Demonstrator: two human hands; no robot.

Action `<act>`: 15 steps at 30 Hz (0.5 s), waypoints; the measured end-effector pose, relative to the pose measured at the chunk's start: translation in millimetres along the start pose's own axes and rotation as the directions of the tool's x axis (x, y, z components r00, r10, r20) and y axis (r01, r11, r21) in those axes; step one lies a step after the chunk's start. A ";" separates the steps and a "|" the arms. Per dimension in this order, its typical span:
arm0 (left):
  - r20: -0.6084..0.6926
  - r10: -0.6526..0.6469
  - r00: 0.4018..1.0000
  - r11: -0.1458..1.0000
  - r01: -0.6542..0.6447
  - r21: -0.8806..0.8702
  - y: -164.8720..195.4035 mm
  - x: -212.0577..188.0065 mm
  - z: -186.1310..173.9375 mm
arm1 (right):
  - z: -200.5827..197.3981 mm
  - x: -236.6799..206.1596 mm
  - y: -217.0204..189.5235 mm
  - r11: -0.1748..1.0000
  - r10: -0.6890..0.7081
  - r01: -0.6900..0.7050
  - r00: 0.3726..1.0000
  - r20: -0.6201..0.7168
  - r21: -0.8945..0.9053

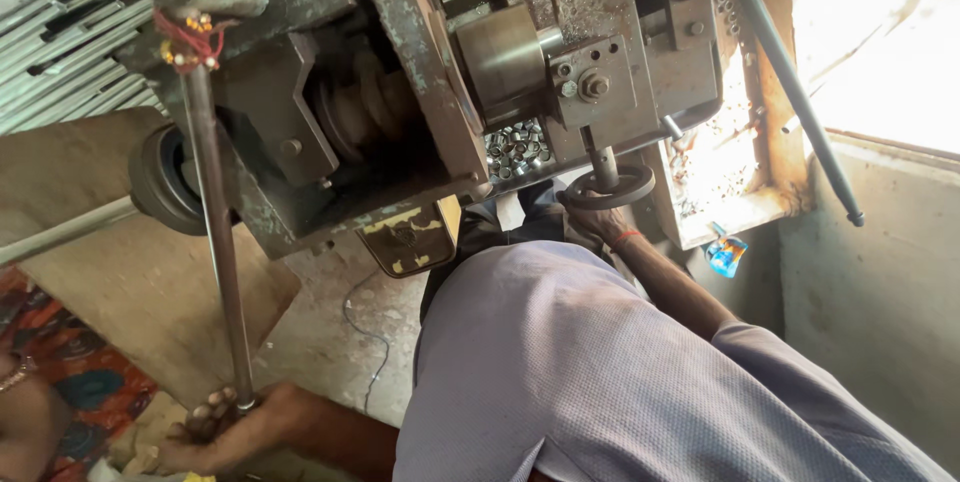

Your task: The person operates an industrial metalworking machine by pulling a long lever and turning a handwheel to manufacture small metal components.

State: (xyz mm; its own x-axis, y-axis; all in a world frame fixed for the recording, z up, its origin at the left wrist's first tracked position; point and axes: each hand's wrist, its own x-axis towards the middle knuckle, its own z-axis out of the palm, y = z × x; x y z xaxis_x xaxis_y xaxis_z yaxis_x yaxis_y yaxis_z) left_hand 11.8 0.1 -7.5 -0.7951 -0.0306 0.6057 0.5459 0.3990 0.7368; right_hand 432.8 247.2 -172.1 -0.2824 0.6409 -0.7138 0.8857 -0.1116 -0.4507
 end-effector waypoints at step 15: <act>-0.159 -0.404 0.901 0.904 0.365 -0.223 -11.0 6.6 -2.3 | -26.7 -54.1 27.4 0.833 0.074 -0.192 0.968 0.239 0.519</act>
State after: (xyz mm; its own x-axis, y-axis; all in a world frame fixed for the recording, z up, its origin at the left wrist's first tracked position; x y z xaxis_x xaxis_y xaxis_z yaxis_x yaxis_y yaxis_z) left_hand 1.2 -6.6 -10.9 -0.8946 -0.3346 0.2963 0.2618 0.1448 0.9542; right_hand 482.2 229.7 -131.5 -0.2962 0.4303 -0.8527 0.6004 -0.6104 -0.5166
